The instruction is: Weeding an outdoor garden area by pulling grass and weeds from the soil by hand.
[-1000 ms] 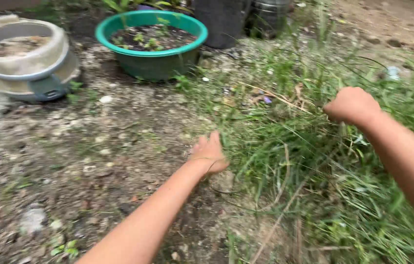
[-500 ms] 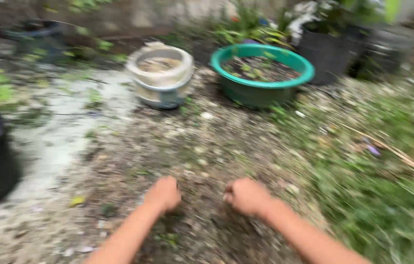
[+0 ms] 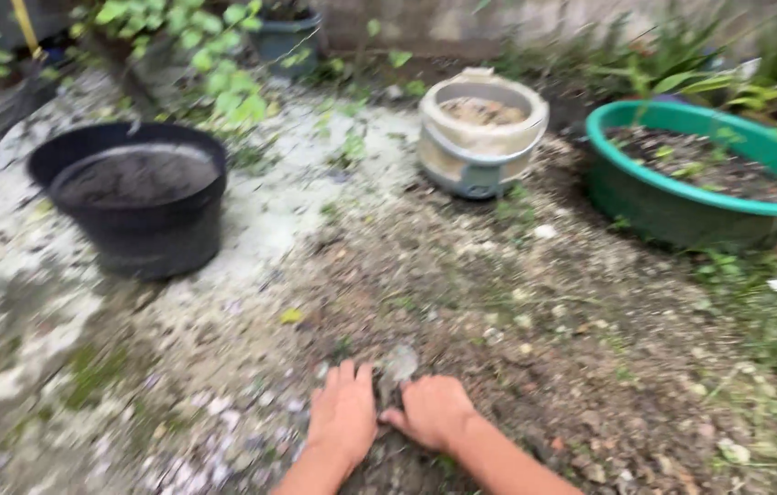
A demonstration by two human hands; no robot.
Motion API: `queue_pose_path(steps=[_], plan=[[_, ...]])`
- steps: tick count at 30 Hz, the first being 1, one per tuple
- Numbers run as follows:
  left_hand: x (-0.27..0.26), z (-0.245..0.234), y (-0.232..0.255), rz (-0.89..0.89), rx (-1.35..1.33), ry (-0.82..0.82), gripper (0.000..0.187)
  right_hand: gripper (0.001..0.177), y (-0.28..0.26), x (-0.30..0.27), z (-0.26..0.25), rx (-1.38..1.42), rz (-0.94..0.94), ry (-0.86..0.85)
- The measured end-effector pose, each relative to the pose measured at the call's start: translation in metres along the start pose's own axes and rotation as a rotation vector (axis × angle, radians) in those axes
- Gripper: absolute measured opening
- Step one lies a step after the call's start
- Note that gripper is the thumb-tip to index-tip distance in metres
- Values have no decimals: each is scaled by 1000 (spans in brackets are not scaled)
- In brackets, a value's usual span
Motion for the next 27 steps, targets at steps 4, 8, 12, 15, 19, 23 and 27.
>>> queue_pose_path(steps=[4,8,12,15,19,23,27], plan=[[-18,-4,-21,-4,-33,26,46,47,8,13,27,-2,-65,9],[-35,-25,-49,-24,-139,283,57,35,30,15,9,231,-53,155],[-40,-27,-81,-238,-107,226,66,41,62,21,-22,579,88,364],[-38,-24,-89,-219,-104,271,67,42,51,39,-16,450,-17,260],[-44,-34,-83,-183,-102,332,67,46,-27,35,-35,231,-68,120],[-53,-39,-79,-169,-111,199,68,54,-44,55,-9,35,24,65],[-53,-42,-79,-145,-165,218,64,29,-15,82,24,-15,83,84]])
Point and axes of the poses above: each hand's wrist, its own x-axis towards the middle knuckle, its own z-axis out of the palm, y = z × x, the point moved 7 cm from there along x, towards the middle knuckle, and after that the axes turned 11 degrees about -z, right-handed, at the moved point
